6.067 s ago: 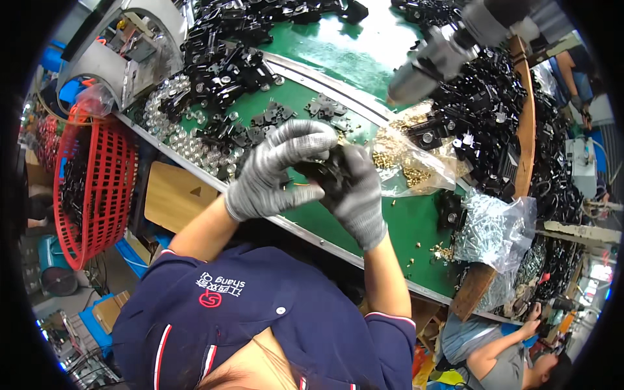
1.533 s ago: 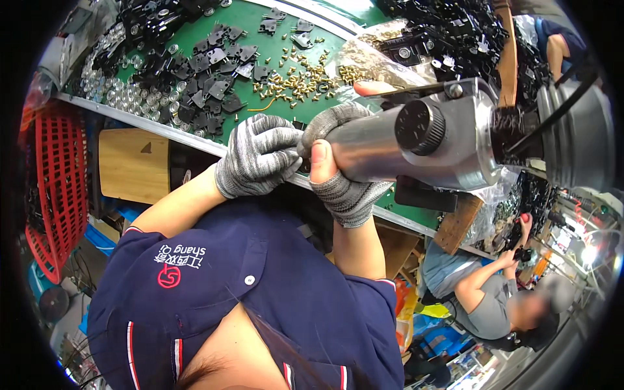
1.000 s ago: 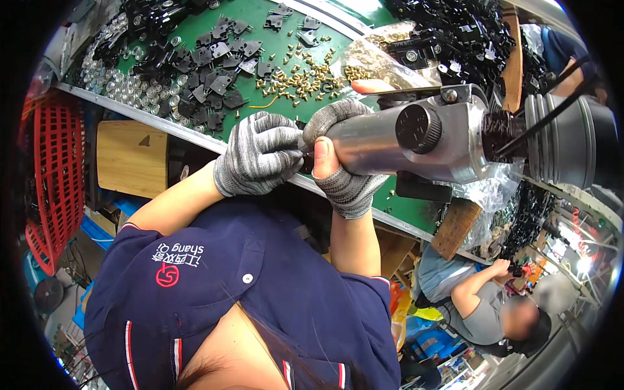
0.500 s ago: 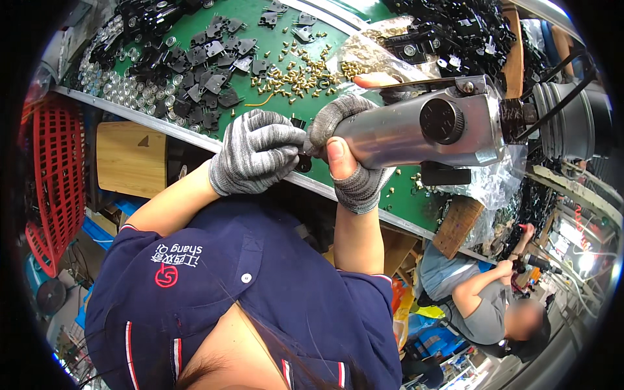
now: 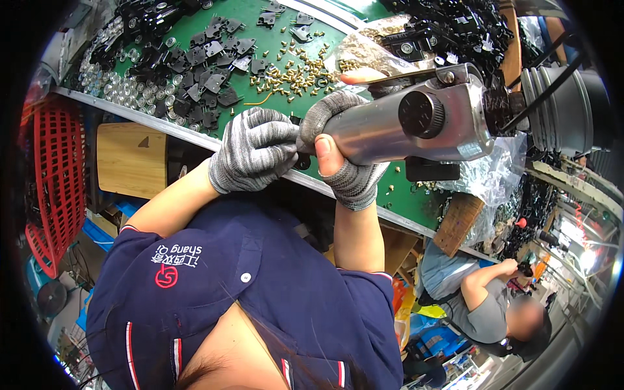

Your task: Assembling small brass pins into black plastic parts at a manual workstation using a pneumatic press tool.

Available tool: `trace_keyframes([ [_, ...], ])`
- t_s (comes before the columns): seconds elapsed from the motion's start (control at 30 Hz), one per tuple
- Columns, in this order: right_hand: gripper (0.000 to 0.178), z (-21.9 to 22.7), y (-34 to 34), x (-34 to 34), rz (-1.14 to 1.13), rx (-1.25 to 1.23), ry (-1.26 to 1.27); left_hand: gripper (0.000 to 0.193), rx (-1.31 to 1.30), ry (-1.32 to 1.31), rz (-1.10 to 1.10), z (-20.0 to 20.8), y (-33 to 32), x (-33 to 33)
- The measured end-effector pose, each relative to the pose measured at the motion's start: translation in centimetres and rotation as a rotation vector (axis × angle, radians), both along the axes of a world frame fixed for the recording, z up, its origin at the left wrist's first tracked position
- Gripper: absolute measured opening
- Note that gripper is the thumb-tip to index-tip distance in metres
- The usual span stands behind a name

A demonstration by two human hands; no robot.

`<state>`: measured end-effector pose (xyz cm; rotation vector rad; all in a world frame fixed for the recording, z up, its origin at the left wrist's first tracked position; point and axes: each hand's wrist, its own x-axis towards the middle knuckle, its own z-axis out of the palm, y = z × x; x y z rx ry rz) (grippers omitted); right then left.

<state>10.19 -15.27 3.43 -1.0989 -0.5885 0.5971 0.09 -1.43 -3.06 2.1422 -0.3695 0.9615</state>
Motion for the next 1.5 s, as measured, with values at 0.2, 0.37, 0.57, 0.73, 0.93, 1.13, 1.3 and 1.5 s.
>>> trace_keyframes([
  [0.2, 0.028, 0.4, 0.4, -0.3, -0.025, 0.043, -0.067, 0.018, 0.022, 0.008, 0.007, 0.1, 0.0, 0.0],
  [0.37, 0.04, -0.8, 0.7, -0.3, -0.077, 0.133, -0.058, 0.019, 0.016, -0.001, 0.007, 0.1, 0.0, 0.1],
  [0.57, 0.063, 0.0, 1.0, -0.2, -0.019, 0.082, -0.06, 0.018, 0.042, 0.023, -0.005, 0.0, 0.4, -0.1],
  [0.73, 0.076, -0.3, -0.9, 1.4, 0.03, -0.214, -0.266, 0.015, -0.315, 0.15, -0.067, 1.0, 1.3, -1.0],
  [0.93, 0.062, -0.9, -0.8, -2.9, 0.086, -0.907, -0.977, 0.024, -0.411, 0.124, 0.436, 3.9, 9.0, 0.3],
  [1.13, 0.043, 1.5, -2.1, 8.9, -0.48, -0.376, -0.862, 0.044, 0.419, 0.537, 0.793, 6.2, 22.1, 4.7],
  [1.3, 0.045, 3.7, -3.6, 26.0, -0.883, -1.038, -1.19, 0.052, 0.686, 1.059, 0.733, 6.8, 22.8, 9.5],
  [1.5, 0.044, 2.7, -0.3, 23.7, -1.163, -0.904, -1.578, 0.054, 0.829, 1.324, 0.612, 9.0, 22.6, 12.5],
])
